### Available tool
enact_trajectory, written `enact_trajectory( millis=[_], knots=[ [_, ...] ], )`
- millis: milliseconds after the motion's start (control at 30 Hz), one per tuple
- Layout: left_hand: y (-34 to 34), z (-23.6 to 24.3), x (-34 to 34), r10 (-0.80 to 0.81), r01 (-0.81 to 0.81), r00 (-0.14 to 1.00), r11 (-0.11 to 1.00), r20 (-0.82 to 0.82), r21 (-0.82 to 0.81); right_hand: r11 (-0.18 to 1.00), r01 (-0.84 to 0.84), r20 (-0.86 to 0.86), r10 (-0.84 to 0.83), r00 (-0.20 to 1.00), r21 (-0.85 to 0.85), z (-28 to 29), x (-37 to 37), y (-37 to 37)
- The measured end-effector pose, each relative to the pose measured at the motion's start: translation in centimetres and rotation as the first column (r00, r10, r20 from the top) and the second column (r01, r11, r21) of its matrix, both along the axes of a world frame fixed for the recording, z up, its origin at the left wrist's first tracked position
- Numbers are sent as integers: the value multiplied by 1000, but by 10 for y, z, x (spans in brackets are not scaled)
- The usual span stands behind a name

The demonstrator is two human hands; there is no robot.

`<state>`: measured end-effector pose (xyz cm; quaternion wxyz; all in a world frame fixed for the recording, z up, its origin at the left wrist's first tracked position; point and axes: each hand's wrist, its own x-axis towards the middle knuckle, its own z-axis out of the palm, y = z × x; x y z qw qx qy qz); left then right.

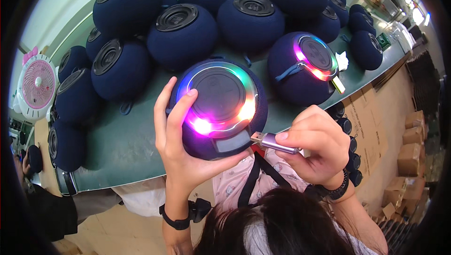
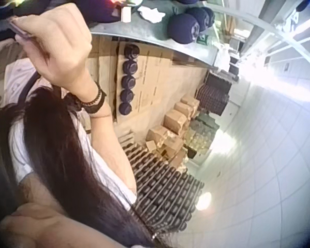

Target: Test the functionality and light effects of portable blue bluetooth speakers in an assembly line setting.

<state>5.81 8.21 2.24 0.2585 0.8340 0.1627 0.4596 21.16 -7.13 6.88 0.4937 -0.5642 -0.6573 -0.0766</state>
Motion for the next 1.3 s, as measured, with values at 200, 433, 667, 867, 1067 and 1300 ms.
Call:
enact_trajectory(
  millis=[200, 433, 667, 867, 1067, 1300],
  knots=[
    [-2, 13, 2, -51, 50, 999, 997, -17, -61, 994, 70, 288, -93, 953, 89, 5, 1, 11],
    [2, 23, 9, -60, 52, 996, 992, -68, -111, 977, 77, 417, -156, 895, 200, 4, 7, 27],
    [0, 27, 11, -28, 18, 995, 995, -94, -99, 973, 124, 449, -201, 871, 195, 7, 5, 30],
    [-3, 28, 11, 0, -10, 995, 995, -97, -100, 974, 161, 537, -224, 814, 162, 13, -3, 29],
    [1, 29, 8, -38, 29, 994, 996, -107, -84, 991, 115, 460, -68, 885, -75, 29, -6, 22],
    [3, 25, 8, -45, 37, 996, 994, -74, -99, 962, 195, 380, -110, 918, -191, 36, -17, 25]
  ],
)
